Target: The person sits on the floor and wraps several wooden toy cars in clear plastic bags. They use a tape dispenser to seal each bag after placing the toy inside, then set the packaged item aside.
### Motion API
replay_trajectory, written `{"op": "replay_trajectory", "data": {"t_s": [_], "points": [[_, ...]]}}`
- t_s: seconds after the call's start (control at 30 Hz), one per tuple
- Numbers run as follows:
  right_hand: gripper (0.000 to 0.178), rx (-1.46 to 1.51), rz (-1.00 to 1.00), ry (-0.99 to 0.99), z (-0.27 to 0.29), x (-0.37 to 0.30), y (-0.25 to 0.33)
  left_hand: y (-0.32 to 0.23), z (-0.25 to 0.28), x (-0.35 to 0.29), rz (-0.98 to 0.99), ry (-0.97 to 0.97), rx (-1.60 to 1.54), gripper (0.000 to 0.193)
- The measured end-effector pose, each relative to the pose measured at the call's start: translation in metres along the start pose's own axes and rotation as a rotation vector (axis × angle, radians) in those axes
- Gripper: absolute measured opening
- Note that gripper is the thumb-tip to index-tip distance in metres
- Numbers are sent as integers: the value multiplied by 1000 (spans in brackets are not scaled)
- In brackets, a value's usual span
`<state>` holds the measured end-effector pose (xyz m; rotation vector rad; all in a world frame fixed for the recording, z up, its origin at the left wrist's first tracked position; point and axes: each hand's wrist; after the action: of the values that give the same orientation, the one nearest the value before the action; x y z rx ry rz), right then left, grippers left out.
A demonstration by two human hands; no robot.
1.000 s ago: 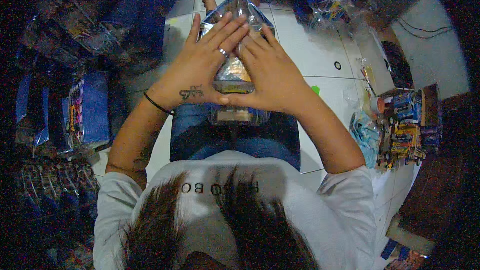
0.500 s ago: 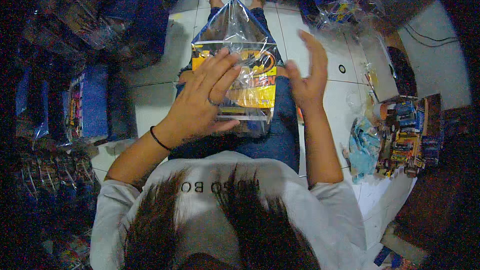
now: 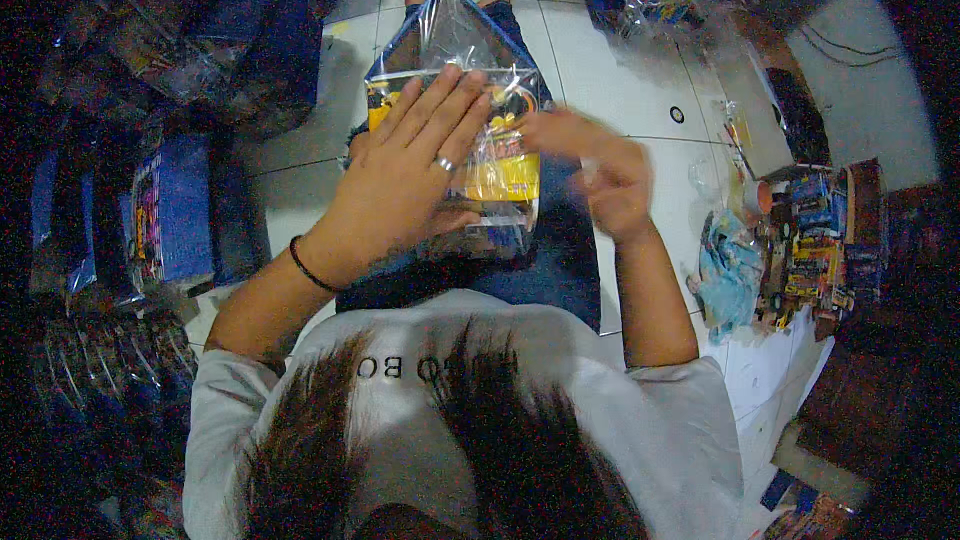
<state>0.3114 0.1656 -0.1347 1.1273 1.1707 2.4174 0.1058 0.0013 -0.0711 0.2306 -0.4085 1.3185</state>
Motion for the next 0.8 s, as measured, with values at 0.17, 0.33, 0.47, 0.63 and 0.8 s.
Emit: {"op": "replay_trajectory", "data": {"t_s": [0.17, 0.33, 0.47, 0.63, 0.8], "points": [[82, -1018, -978, -450, 48, -145, -165, -12, -16, -22, 25, -83, 15, 80], [84, -542, -1394, -468, 43, -231, -288, -7, -26, -27, -6, -171, 0, 74], [53, 478, -1177, -1044, 44, -147, -230, -3, -25, -26, -33, -220, -30, 73], [40, 319, -273, -829, 63, 33, -34, 5, -31, -22, -60, -301, -46, 63], [43, -162, 525, 265, -26, 147, 129, 3, -42, -29, -71, -339, 53, 48]]}}
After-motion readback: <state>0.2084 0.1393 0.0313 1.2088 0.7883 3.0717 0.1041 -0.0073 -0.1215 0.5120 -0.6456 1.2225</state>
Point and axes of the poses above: each hand's wrist, its own x-axis towards the middle knuckle, its own z-axis out of the back of the hand, y = z × x, and after that the axes turned 4 degrees about -y, right-handed
